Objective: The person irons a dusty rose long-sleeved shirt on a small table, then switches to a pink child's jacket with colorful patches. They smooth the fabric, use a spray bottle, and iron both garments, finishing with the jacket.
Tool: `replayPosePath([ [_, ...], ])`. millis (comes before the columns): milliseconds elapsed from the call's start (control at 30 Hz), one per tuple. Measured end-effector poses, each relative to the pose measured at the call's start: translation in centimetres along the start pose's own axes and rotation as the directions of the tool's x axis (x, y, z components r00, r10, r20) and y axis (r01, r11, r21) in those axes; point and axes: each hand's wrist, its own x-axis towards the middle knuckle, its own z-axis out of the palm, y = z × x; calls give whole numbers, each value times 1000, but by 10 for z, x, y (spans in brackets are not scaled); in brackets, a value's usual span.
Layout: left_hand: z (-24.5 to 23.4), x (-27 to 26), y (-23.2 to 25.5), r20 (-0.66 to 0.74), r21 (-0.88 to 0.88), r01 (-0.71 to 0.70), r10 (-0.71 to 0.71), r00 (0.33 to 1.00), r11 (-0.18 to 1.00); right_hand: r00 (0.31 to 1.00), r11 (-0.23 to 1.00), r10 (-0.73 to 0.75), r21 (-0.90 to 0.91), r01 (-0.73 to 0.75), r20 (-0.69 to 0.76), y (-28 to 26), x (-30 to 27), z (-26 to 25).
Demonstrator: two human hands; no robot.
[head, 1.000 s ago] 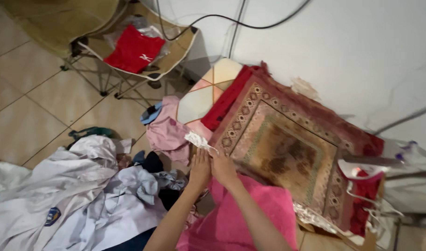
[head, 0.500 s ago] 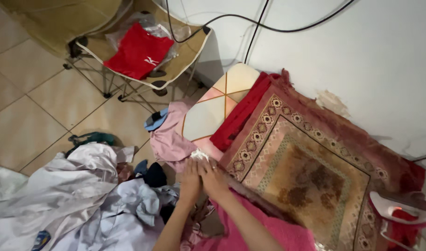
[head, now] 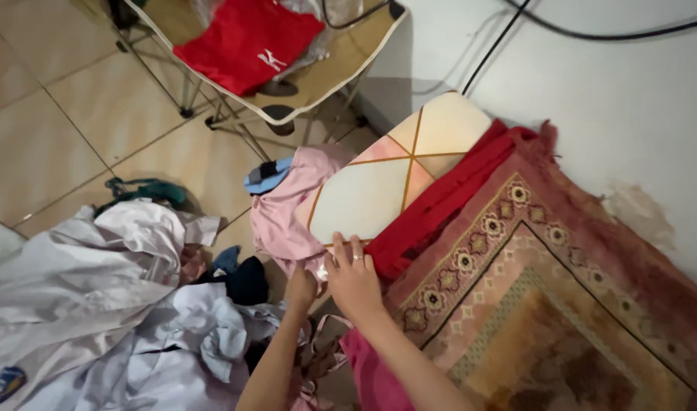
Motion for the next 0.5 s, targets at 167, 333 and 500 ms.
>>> replayPosePath([
  [167,37,34,-38,180,-484,384,-340,923,786,999,999,-36,35,35,26,11,-6,4],
  [333,71,42,-67,193,-605,490,-481,855,627,1000,998,-18,53,19,-6,11,-9,16],
  [500,106,42,-91,153,-676,536,-615,774,506,1000,999,5,44,-6,15,10,-10,18],
])
